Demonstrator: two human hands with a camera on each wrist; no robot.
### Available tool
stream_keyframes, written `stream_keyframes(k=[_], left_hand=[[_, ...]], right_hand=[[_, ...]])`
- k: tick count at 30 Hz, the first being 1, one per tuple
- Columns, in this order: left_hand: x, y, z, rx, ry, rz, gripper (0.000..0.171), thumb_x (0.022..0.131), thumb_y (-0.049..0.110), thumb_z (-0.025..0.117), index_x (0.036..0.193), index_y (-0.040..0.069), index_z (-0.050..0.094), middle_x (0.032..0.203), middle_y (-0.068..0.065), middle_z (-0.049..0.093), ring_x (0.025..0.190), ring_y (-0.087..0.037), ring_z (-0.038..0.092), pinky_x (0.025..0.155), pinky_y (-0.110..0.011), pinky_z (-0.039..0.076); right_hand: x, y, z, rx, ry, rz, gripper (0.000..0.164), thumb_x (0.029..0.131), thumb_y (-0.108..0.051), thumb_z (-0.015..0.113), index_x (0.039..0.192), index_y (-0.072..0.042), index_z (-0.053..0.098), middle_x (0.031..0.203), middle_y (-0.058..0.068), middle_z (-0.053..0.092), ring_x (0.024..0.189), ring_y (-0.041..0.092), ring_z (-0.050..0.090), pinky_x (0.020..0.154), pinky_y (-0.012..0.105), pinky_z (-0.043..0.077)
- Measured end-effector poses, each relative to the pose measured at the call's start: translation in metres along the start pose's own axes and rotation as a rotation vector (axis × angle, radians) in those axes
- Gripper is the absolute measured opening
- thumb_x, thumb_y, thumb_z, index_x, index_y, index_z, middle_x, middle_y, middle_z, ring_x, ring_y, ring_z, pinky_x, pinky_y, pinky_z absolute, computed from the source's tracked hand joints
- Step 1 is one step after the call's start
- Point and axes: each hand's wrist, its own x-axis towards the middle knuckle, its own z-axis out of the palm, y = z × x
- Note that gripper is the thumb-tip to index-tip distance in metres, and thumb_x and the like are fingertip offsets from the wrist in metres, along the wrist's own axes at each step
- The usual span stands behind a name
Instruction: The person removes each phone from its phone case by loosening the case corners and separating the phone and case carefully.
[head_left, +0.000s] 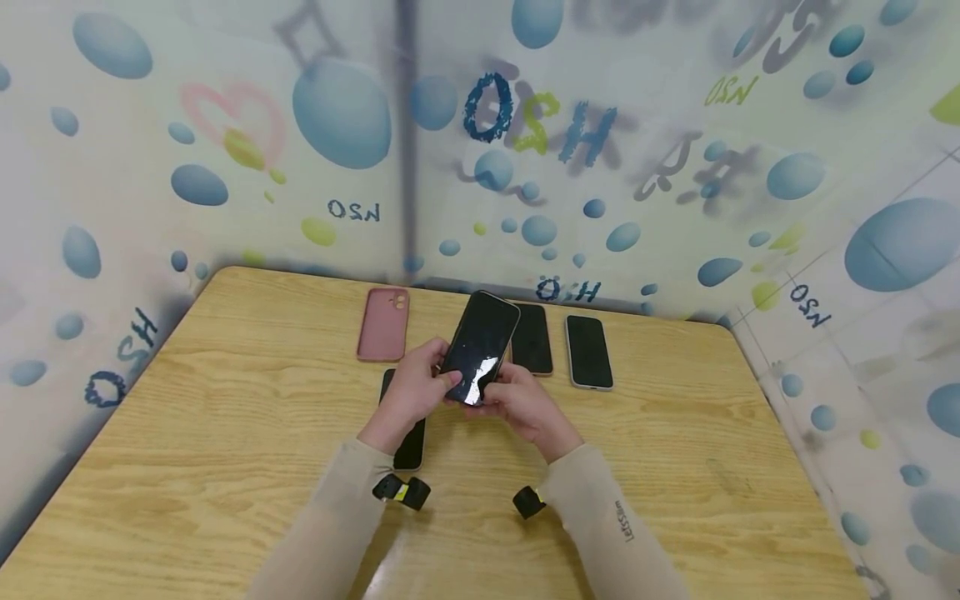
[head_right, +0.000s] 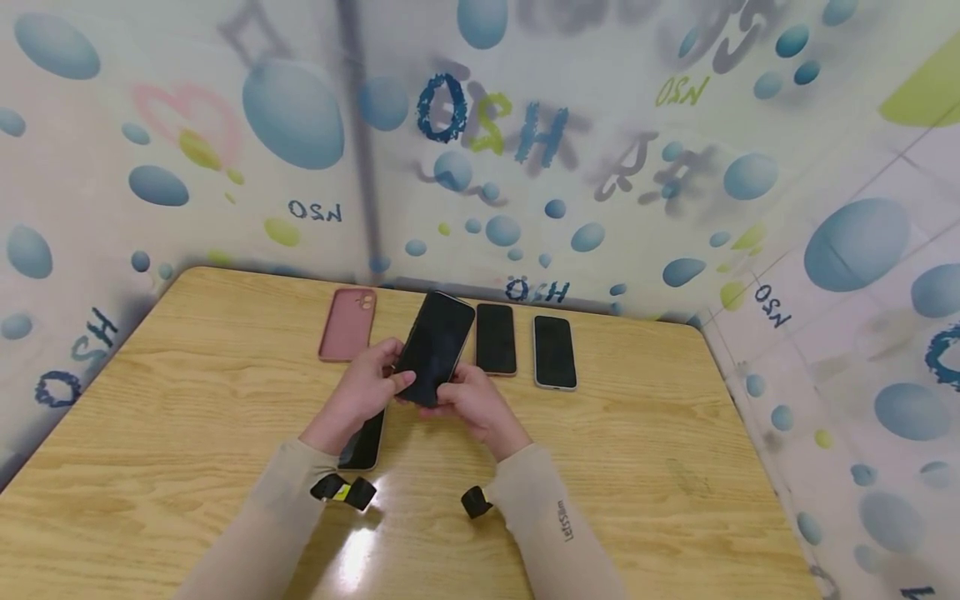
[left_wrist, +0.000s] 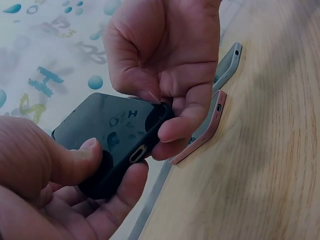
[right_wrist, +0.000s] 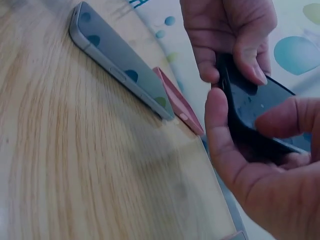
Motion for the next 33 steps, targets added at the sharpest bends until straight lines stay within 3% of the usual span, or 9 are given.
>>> stream_keyframes(k=[4,11,16,23,29,33], left_hand=[[-0.0008,0.0003,0.0002,0.015,0.008,0.019,0.016,0.094,-0.002,0.07,0.108,0.001,0.064,0.093,-0.013,0.067,0.078,-0.024,0.054,0.06,-0.029,0.044],[-0.002,0.0014,-0.0004,-0.025,-0.017,0.008,0.015,0.095,-0.003,0.069,0.109,0.002,0.063,0.096,-0.014,0.067,0.074,-0.022,0.057,0.057,-0.03,0.056],[-0.0013,0.0015,-0.0017,-0.031,-0.026,0.006,0.014,0.096,-0.001,0.069,0.109,0.003,0.064,0.097,-0.013,0.067,0.073,-0.022,0.058,0.058,-0.031,0.057],[-0.0013,0.003,-0.0032,-0.038,-0.035,0.001,0.013,0.096,-0.001,0.069,0.108,0.003,0.065,0.095,-0.013,0.065,0.072,-0.022,0.058,0.06,-0.038,0.06],[0.0,0.0012,-0.0046,-0.039,-0.03,-0.001,0.012,0.094,-0.003,0.068,0.104,0.002,0.066,0.091,-0.012,0.066,0.075,-0.023,0.057,0.058,-0.034,0.057],[-0.0004,-0.0004,-0.0055,-0.077,-0.045,-0.018,0.012,0.094,-0.004,0.068,0.105,0.001,0.066,0.092,-0.013,0.065,0.075,-0.024,0.059,0.063,-0.043,0.061]], right_hand=[[-0.0007,-0.002,0.0037,-0.013,0.037,0.013,0.055,0.088,0.011,0.044,0.143,0.013,0.045,0.121,0.018,0.068,0.087,0.017,0.073,0.089,0.038,0.062],[-0.001,-0.0032,0.0053,0.006,0.06,0.041,0.057,0.087,0.014,0.044,0.143,0.012,0.047,0.122,0.017,0.07,0.087,0.016,0.075,0.097,0.046,0.058],[-0.0009,-0.0039,0.0054,0.029,0.065,0.046,0.059,0.086,0.015,0.043,0.144,0.011,0.047,0.123,0.016,0.071,0.09,0.017,0.075,0.101,0.052,0.054],[-0.0015,-0.0036,0.0023,0.039,0.015,0.031,0.057,0.087,0.015,0.042,0.144,0.014,0.045,0.121,0.014,0.071,0.092,0.017,0.074,0.103,0.053,0.052],[-0.0023,-0.0034,-0.0018,0.021,-0.057,0.013,0.06,0.086,0.016,0.042,0.146,0.015,0.04,0.125,0.017,0.068,0.095,0.017,0.073,0.103,0.048,0.054],[-0.0007,-0.001,-0.0043,0.048,-0.098,0.002,0.064,0.084,0.019,0.041,0.147,0.017,0.038,0.127,0.016,0.067,0.099,0.017,0.071,0.103,0.049,0.055]])
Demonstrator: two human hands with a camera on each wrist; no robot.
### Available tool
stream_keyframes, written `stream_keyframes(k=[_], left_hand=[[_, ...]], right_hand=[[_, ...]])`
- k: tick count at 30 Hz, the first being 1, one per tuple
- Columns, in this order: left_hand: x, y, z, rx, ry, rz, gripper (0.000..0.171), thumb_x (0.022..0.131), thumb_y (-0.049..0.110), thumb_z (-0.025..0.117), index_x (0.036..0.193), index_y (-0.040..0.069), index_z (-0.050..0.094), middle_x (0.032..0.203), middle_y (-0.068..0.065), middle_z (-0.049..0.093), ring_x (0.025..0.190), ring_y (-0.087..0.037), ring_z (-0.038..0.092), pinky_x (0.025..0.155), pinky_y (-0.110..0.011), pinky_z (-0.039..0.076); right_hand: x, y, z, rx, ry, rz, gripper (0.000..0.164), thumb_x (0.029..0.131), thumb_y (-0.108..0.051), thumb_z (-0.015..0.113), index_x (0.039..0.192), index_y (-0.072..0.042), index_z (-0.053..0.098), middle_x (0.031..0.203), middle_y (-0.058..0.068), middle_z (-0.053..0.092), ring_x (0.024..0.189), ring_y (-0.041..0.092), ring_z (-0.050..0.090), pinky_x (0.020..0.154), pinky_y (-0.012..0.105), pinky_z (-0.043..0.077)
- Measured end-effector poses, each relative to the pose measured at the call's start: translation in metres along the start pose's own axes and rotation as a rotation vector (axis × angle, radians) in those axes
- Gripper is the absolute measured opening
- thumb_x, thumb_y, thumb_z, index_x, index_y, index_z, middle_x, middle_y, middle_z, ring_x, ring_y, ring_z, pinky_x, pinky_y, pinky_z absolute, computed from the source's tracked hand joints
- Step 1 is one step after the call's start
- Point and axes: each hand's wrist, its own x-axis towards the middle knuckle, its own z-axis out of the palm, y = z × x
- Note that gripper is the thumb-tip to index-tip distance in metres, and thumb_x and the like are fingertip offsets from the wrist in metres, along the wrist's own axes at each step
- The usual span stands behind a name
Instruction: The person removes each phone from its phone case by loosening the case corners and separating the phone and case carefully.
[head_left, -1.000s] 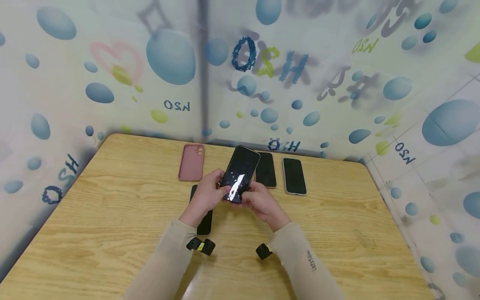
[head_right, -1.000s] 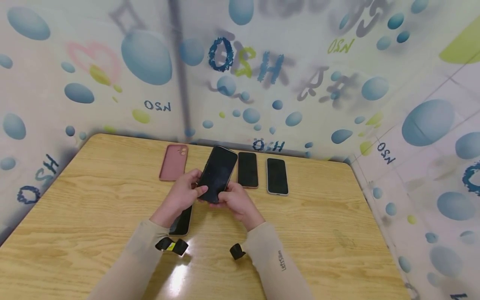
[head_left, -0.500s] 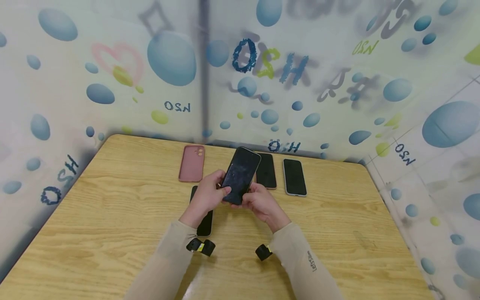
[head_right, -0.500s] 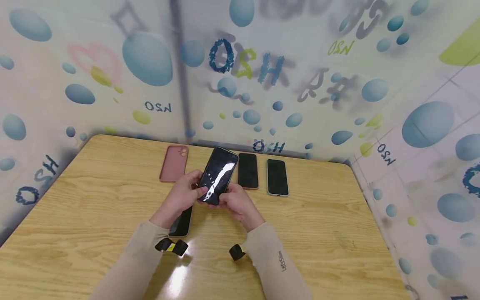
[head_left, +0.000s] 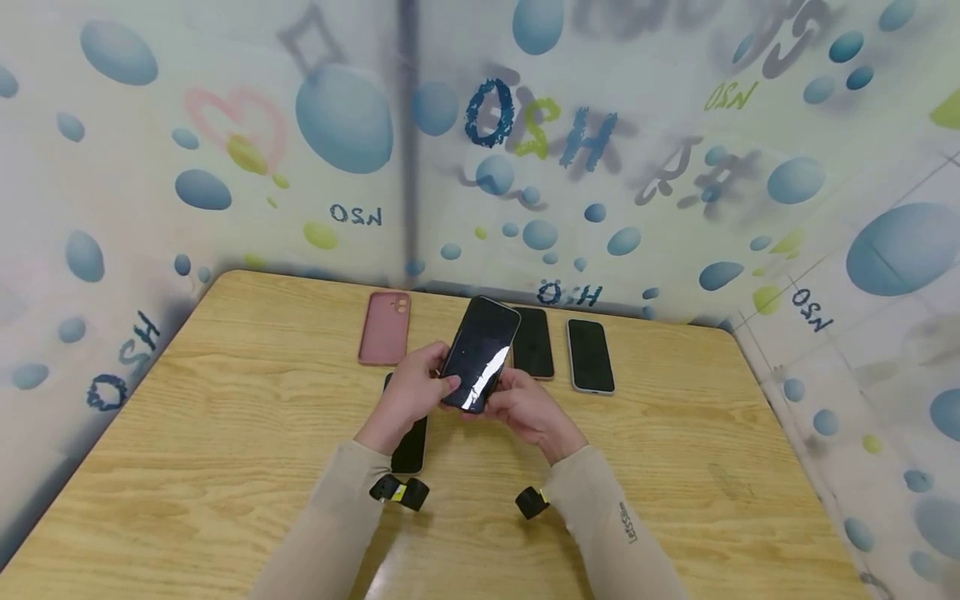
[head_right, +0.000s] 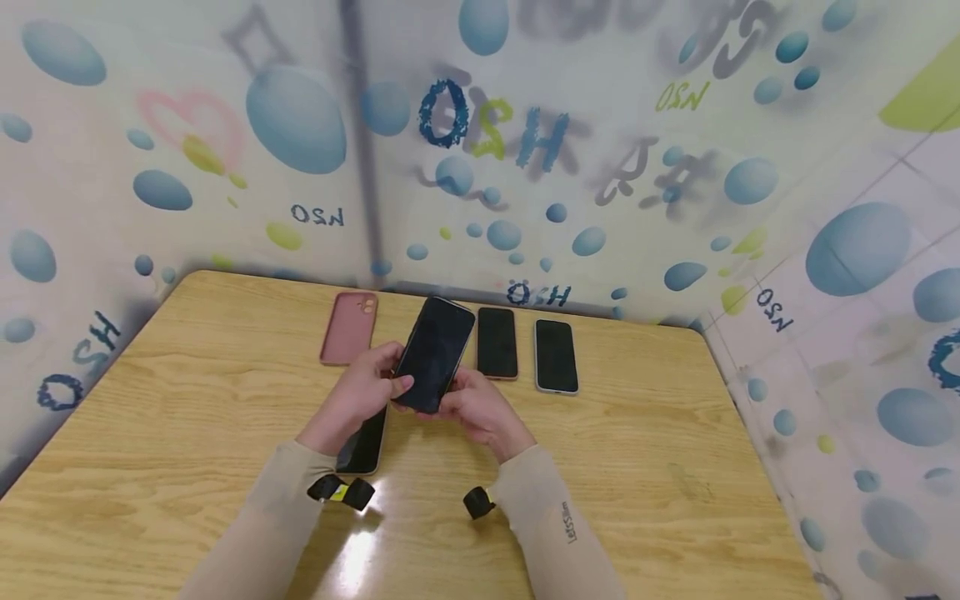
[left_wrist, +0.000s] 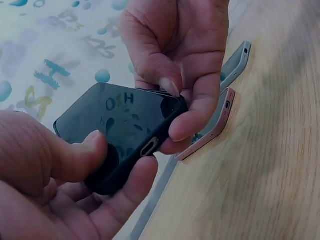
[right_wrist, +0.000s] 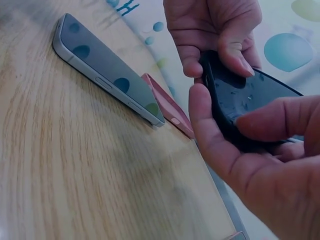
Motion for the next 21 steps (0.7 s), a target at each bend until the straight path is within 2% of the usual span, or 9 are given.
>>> stream_keyframes(k=[3,6,9,13,17,21], left_hand=[[0.0,-0.001,-0.001,-0.024,-0.011,-0.01,0.013,0.095,-0.004,0.067,0.106,0.001,0.066,0.094,-0.014,0.066,0.077,-0.024,0.06,0.064,-0.043,0.062],[0.0,-0.002,-0.003,-0.057,-0.039,-0.023,0.014,0.095,-0.004,0.066,0.109,0.0,0.066,0.095,-0.014,0.066,0.077,-0.025,0.061,0.063,-0.039,0.061],[0.001,-0.006,-0.004,-0.107,-0.091,-0.039,0.016,0.097,-0.003,0.064,0.113,-0.001,0.066,0.096,-0.014,0.067,0.078,-0.023,0.062,0.064,-0.035,0.059],[0.003,-0.007,-0.008,-0.137,-0.133,-0.04,0.017,0.098,-0.002,0.063,0.115,-0.003,0.064,0.096,-0.015,0.069,0.079,-0.022,0.062,0.066,-0.031,0.054],[0.003,-0.005,-0.011,-0.125,-0.132,-0.045,0.018,0.098,-0.001,0.063,0.117,-0.003,0.064,0.099,-0.016,0.069,0.082,-0.023,0.063,0.067,-0.031,0.054],[0.002,-0.004,-0.012,-0.099,-0.106,-0.054,0.019,0.099,0.0,0.063,0.118,-0.002,0.065,0.101,-0.017,0.07,0.084,-0.023,0.064,0.07,-0.03,0.053]], right_hand=[[0.001,0.001,-0.001,0.008,-0.028,-0.011,0.064,0.083,0.02,0.041,0.146,0.018,0.038,0.126,0.016,0.067,0.102,0.017,0.071,0.104,0.054,0.052],[-0.001,0.0,-0.002,-0.002,-0.051,-0.007,0.062,0.087,0.019,0.042,0.149,0.015,0.037,0.127,0.013,0.068,0.104,0.016,0.071,0.106,0.055,0.05],[-0.004,0.001,-0.003,-0.01,-0.052,-0.01,0.058,0.091,0.018,0.044,0.148,0.015,0.038,0.127,0.01,0.068,0.104,0.016,0.071,0.104,0.05,0.054],[-0.004,0.001,-0.004,-0.002,-0.055,-0.036,0.056,0.09,0.019,0.046,0.146,0.015,0.041,0.131,0.013,0.068,0.106,0.018,0.07,0.1,0.043,0.057],[-0.002,-0.001,-0.006,-0.032,-0.098,-0.041,0.058,0.088,0.021,0.044,0.145,0.016,0.04,0.133,0.015,0.066,0.107,0.019,0.069,0.102,0.044,0.056],[-0.003,-0.003,-0.009,-0.089,-0.135,-0.043,0.055,0.091,0.019,0.046,0.145,0.018,0.039,0.137,0.024,0.061,0.108,0.018,0.069,0.106,0.053,0.051]])
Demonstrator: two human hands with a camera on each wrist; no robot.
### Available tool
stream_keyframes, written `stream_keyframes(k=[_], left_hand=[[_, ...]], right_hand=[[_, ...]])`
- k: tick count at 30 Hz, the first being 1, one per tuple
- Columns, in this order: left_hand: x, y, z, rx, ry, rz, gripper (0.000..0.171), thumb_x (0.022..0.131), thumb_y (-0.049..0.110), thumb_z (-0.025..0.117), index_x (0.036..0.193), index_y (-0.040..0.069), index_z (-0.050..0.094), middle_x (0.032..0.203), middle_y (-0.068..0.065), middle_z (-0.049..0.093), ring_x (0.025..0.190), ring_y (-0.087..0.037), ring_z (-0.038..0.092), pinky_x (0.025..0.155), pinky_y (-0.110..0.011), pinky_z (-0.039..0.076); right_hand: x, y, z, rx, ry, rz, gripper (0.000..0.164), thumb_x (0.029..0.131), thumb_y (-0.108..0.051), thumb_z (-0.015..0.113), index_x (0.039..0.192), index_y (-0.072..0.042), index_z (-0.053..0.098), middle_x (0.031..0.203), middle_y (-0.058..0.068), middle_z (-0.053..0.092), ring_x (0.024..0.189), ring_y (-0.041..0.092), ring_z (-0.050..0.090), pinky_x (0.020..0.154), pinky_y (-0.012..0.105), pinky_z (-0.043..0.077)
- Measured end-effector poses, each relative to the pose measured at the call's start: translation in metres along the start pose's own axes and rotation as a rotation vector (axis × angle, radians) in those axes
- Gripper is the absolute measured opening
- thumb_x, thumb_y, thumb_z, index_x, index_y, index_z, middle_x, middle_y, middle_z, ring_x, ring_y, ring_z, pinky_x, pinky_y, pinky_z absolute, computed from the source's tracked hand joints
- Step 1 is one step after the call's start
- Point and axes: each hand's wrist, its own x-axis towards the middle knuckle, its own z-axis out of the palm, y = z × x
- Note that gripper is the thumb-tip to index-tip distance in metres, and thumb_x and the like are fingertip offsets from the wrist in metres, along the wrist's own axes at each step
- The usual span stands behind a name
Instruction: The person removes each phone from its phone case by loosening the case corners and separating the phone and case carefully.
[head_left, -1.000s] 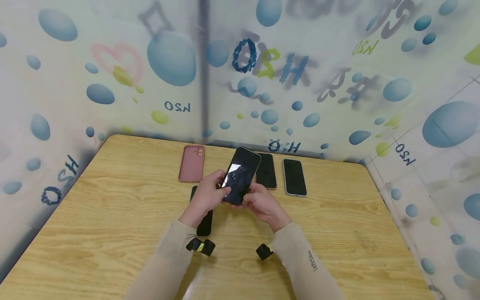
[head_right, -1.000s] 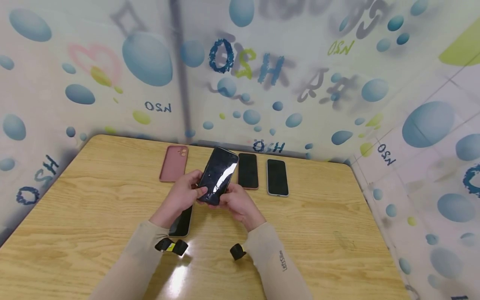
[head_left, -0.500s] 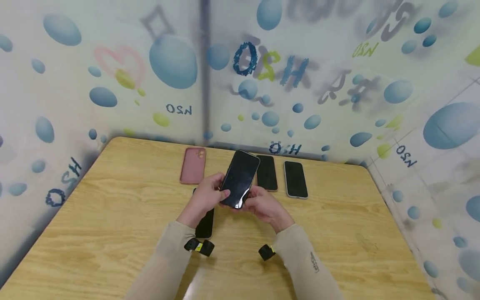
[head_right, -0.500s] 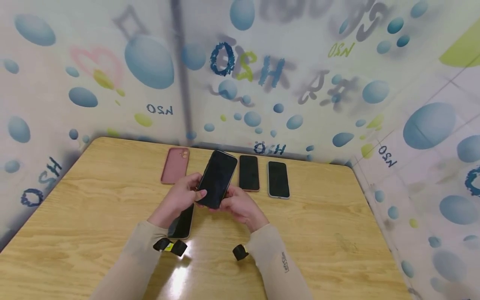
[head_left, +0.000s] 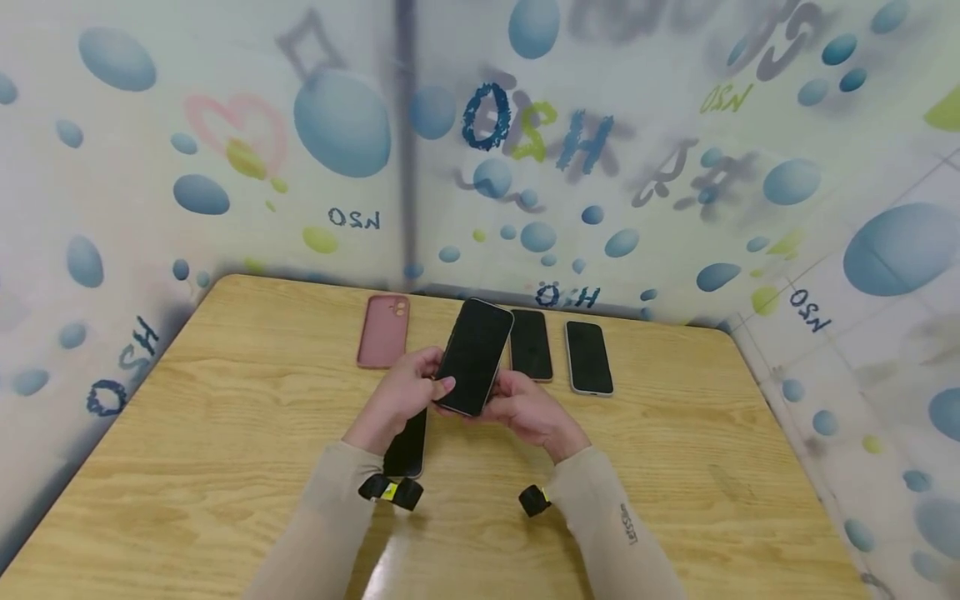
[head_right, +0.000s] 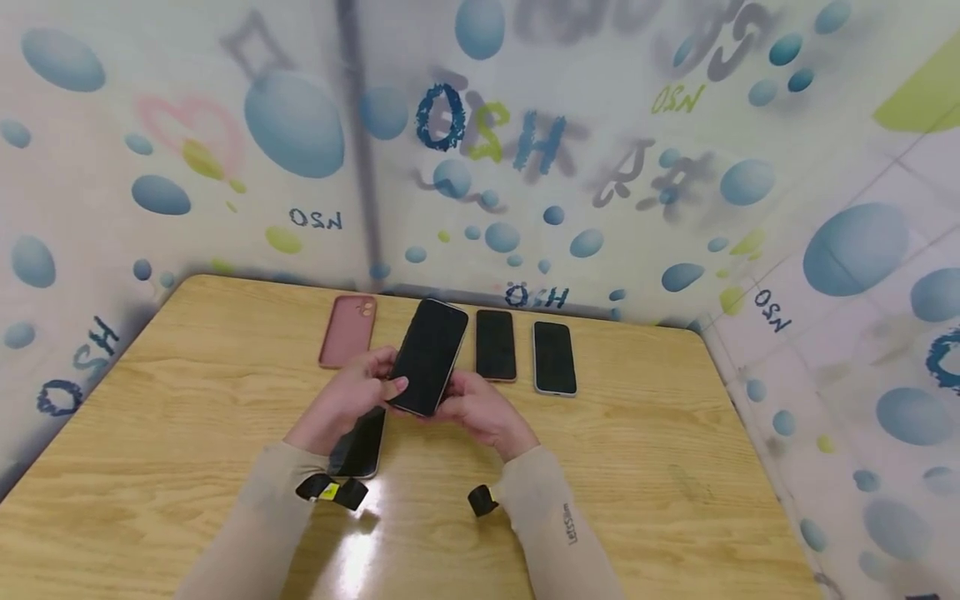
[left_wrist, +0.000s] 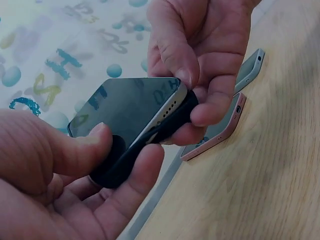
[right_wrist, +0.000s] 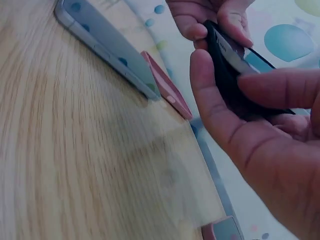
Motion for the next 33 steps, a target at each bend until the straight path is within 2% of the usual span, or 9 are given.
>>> stream_keyframes(k=[3,9,12,14,20,23,27,30,33], left_hand=[[0.0,0.0,-0.001,-0.002,0.015,0.004,0.017,0.099,-0.001,0.063,0.116,-0.003,0.064,0.099,-0.017,0.069,0.081,-0.022,0.063,0.07,-0.032,0.054],[0.001,0.0,-0.003,-0.043,0.035,0.007,0.016,0.1,-0.003,0.061,0.116,-0.006,0.061,0.095,-0.018,0.066,0.072,-0.02,0.065,0.068,-0.044,0.063],[0.001,0.0,-0.003,-0.052,0.051,0.01,0.017,0.1,-0.003,0.061,0.117,-0.007,0.061,0.096,-0.02,0.066,0.071,-0.02,0.066,0.07,-0.049,0.063],[0.001,-0.001,-0.003,-0.055,0.059,0.013,0.016,0.1,-0.004,0.061,0.116,-0.007,0.061,0.096,-0.02,0.066,0.071,-0.02,0.067,0.07,-0.05,0.063],[0.001,-0.003,0.0,-0.06,0.065,0.006,0.015,0.099,-0.004,0.062,0.114,-0.007,0.061,0.096,-0.02,0.067,0.071,-0.019,0.066,0.07,-0.049,0.064],[0.002,-0.004,0.001,-0.06,0.067,0.002,0.017,0.1,-0.003,0.062,0.116,-0.006,0.061,0.097,-0.02,0.067,0.072,-0.019,0.066,0.071,-0.048,0.064],[0.002,-0.006,0.002,-0.053,0.072,-0.008,0.017,0.1,-0.003,0.062,0.116,-0.006,0.061,0.099,-0.02,0.067,0.074,-0.02,0.066,0.072,-0.048,0.064],[0.002,-0.006,0.002,-0.048,0.075,-0.014,0.017,0.1,-0.002,0.063,0.116,-0.005,0.061,0.099,-0.02,0.067,0.076,-0.023,0.066,0.072,-0.047,0.064],[0.001,-0.006,0.003,-0.043,0.077,-0.014,0.016,0.1,-0.002,0.063,0.116,-0.005,0.061,0.098,-0.019,0.067,0.079,-0.025,0.066,0.072,-0.046,0.064]], right_hand=[[-0.003,-0.002,-0.002,-0.076,0.011,0.004,0.05,0.093,0.015,0.053,0.142,0.02,0.043,0.132,0.028,0.064,0.105,0.02,0.07,0.104,0.056,0.051],[-0.008,-0.006,-0.005,-0.229,0.061,0.042,0.035,0.096,0.005,0.063,0.128,0.018,0.056,0.11,0.026,0.072,0.101,0.034,0.072,0.094,0.046,0.06],[-0.01,-0.006,-0.004,-0.278,0.065,0.054,0.028,0.099,-0.001,0.062,0.121,0.016,0.06,0.107,0.028,0.072,0.096,0.032,0.074,0.09,0.044,0.062],[-0.01,-0.007,-0.003,-0.327,0.072,0.072,0.025,0.102,-0.007,0.061,0.116,0.015,0.062,0.1,0.025,0.074,0.088,0.025,0.075,0.086,0.042,0.063],[-0.013,-0.007,0.002,-0.438,0.088,0.123,0.036,0.105,-0.021,0.06,0.104,0.015,0.065,0.078,0.006,0.07,0.069,0.018,0.068,0.074,0.038,0.064],[-0.013,-0.006,0.004,-0.464,0.102,0.114,0.038,0.106,-0.025,0.06,0.097,0.012,0.065,0.073,0.005,0.067,0.063,0.019,0.064,0.065,0.035,0.061],[-0.013,-0.005,0.006,-0.517,0.125,0.09,0.039,0.106,-0.029,0.06,0.085,0.003,0.065,0.067,0.005,0.062,0.052,0.02,0.056,0.051,0.032,0.051],[-0.012,-0.007,0.009,-0.556,0.14,0.089,0.04,0.106,-0.032,0.06,0.079,-0.003,0.064,0.063,0.004,0.06,0.047,0.019,0.053,0.047,0.031,0.047],[-0.011,-0.008,0.011,-0.577,0.149,0.093,0.041,0.106,-0.032,0.06,0.078,-0.002,0.064,0.061,0.001,0.058,0.046,0.015,0.053,0.046,0.029,0.046]])
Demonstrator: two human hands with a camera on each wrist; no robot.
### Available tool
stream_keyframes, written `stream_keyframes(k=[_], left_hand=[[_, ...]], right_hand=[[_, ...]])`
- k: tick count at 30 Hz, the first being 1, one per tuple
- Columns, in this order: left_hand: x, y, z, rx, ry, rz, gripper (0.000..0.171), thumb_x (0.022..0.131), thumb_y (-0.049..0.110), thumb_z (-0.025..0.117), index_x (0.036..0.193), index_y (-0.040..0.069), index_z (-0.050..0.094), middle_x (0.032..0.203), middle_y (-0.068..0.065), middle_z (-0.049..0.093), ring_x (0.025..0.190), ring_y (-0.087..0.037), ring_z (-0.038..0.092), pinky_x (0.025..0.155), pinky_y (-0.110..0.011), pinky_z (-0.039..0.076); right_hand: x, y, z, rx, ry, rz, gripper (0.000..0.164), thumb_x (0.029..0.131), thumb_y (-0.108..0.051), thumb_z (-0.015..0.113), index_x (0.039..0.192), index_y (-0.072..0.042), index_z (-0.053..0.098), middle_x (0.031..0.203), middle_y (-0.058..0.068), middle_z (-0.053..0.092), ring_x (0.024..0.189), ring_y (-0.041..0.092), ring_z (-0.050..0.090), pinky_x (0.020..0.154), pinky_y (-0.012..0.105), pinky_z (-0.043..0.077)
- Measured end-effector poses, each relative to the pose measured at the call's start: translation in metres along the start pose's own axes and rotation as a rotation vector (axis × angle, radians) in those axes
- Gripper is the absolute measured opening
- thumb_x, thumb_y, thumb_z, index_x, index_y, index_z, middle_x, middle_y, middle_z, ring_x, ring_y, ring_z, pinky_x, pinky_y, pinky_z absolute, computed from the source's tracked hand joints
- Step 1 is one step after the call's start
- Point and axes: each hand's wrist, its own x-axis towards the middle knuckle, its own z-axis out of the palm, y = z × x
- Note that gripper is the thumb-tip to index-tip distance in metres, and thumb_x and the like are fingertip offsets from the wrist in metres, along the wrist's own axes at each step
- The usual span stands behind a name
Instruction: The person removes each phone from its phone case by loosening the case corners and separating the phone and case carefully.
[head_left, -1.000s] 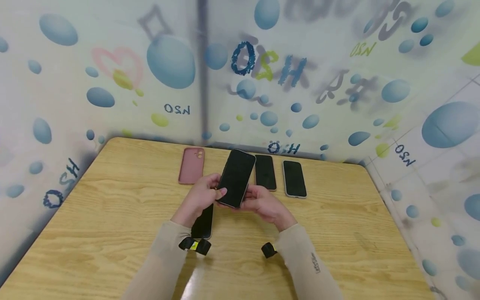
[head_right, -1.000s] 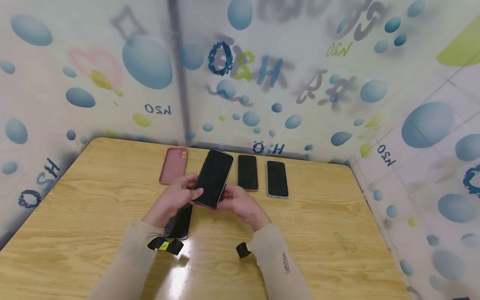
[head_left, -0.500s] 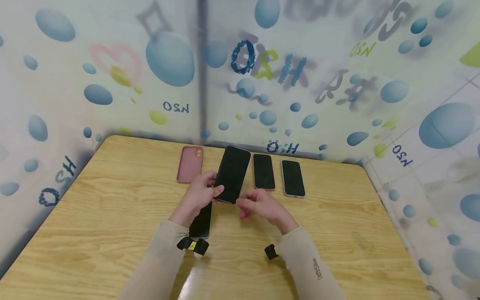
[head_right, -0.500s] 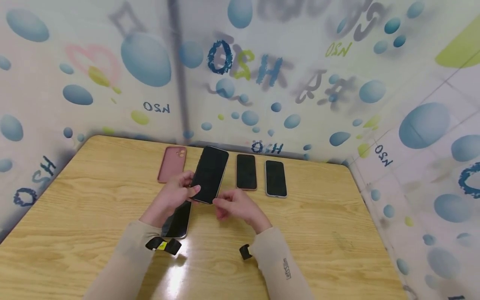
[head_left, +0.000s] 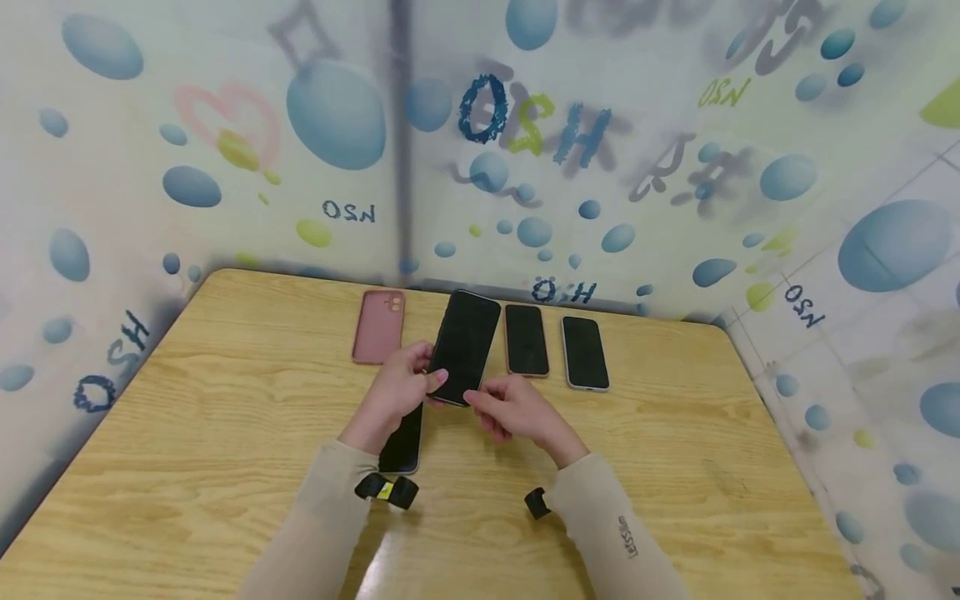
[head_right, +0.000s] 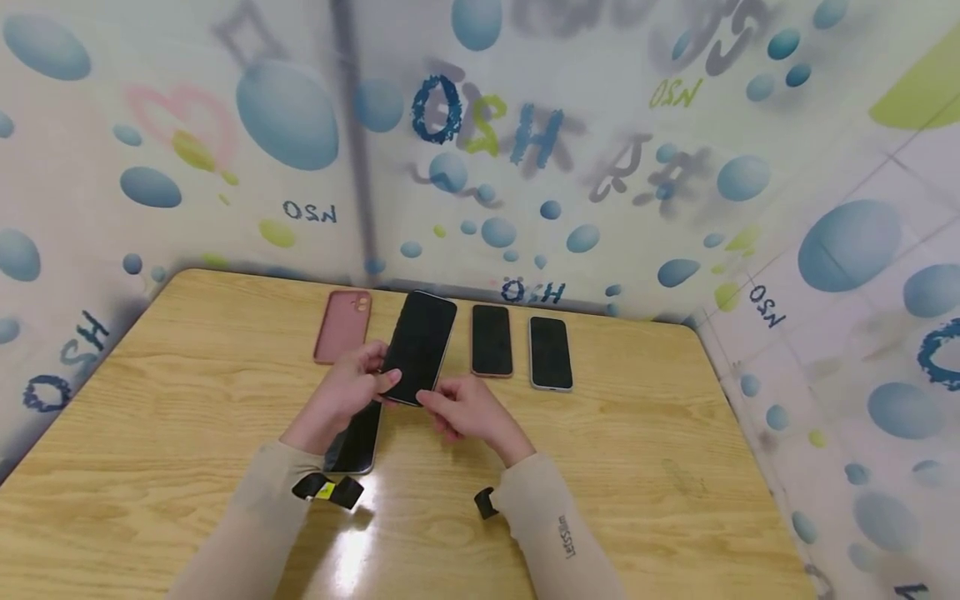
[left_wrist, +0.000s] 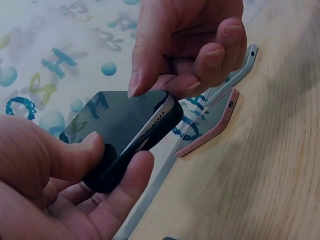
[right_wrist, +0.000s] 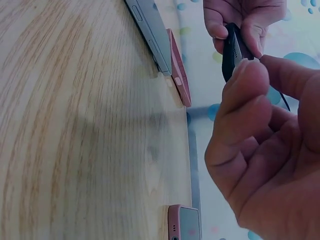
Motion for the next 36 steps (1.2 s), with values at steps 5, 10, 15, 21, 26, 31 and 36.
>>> stream_keyframes(k=[5,10,15,21,26,31,36], left_hand=[[-0.002,0.0,0.0,-0.006,0.007,-0.008,0.015,0.1,-0.002,0.063,0.114,-0.004,0.062,0.097,-0.019,0.066,0.084,-0.027,0.064,0.073,-0.047,0.064],[-0.002,-0.001,0.0,-0.021,0.011,-0.021,0.014,0.1,-0.002,0.063,0.113,-0.004,0.061,0.096,-0.017,0.066,0.085,-0.027,0.063,0.074,-0.047,0.064],[-0.001,-0.002,0.0,-0.021,0.012,-0.015,0.012,0.1,-0.001,0.063,0.111,-0.004,0.061,0.093,-0.016,0.066,0.082,-0.027,0.064,0.074,-0.046,0.064],[0.0,-0.004,-0.002,-0.049,-0.014,0.007,0.012,0.1,-0.001,0.062,0.111,-0.005,0.061,0.091,-0.015,0.067,0.076,-0.023,0.065,0.073,-0.045,0.064],[0.0,-0.006,-0.003,-0.076,-0.039,0.024,0.012,0.1,-0.002,0.061,0.112,-0.007,0.06,0.09,-0.014,0.065,0.077,-0.022,0.064,0.071,-0.045,0.064],[-0.001,-0.004,-0.002,-0.083,-0.043,0.012,0.014,0.1,-0.003,0.061,0.114,-0.006,0.061,0.093,-0.016,0.067,0.075,-0.02,0.066,0.073,-0.045,0.064],[-0.001,-0.003,0.001,-0.076,-0.044,0.01,0.015,0.099,-0.003,0.062,0.114,-0.005,0.062,0.094,-0.017,0.068,0.075,-0.021,0.066,0.074,-0.046,0.064]], right_hand=[[0.001,-0.002,0.002,-0.02,0.013,0.017,0.041,0.105,-0.031,0.061,0.077,-0.002,0.063,0.061,0.0,0.056,0.046,0.012,0.052,0.047,0.025,0.045],[0.002,-0.003,0.002,-0.05,0.021,0.015,0.043,0.105,-0.032,0.062,0.074,-0.003,0.062,0.06,0.0,0.056,0.046,0.012,0.052,0.047,0.025,0.045],[0.003,-0.004,0.002,-0.085,0.038,-0.009,0.046,0.106,-0.033,0.06,0.075,0.0,0.062,0.058,0.0,0.055,0.045,0.014,0.052,0.046,0.026,0.044],[0.004,-0.004,0.005,-0.127,0.058,-0.007,0.049,0.106,-0.039,0.059,0.074,-0.002,0.062,0.055,0.0,0.055,0.044,0.014,0.05,0.046,0.026,0.042],[0.007,-0.002,0.008,-0.166,0.077,-0.012,0.049,0.105,-0.042,0.06,0.072,-0.005,0.061,0.052,0.0,0.053,0.043,0.014,0.049,0.047,0.027,0.041],[0.01,-0.001,0.011,-0.18,0.097,0.023,0.051,0.103,-0.047,0.062,0.069,-0.009,0.059,0.05,0.0,0.052,0.043,0.015,0.049,0.046,0.027,0.04],[0.01,-0.001,0.013,-0.188,0.106,0.058,0.058,0.102,-0.051,0.061,0.062,-0.009,0.059,0.049,0.0,0.051,0.043,0.015,0.048,0.046,0.027,0.038]])
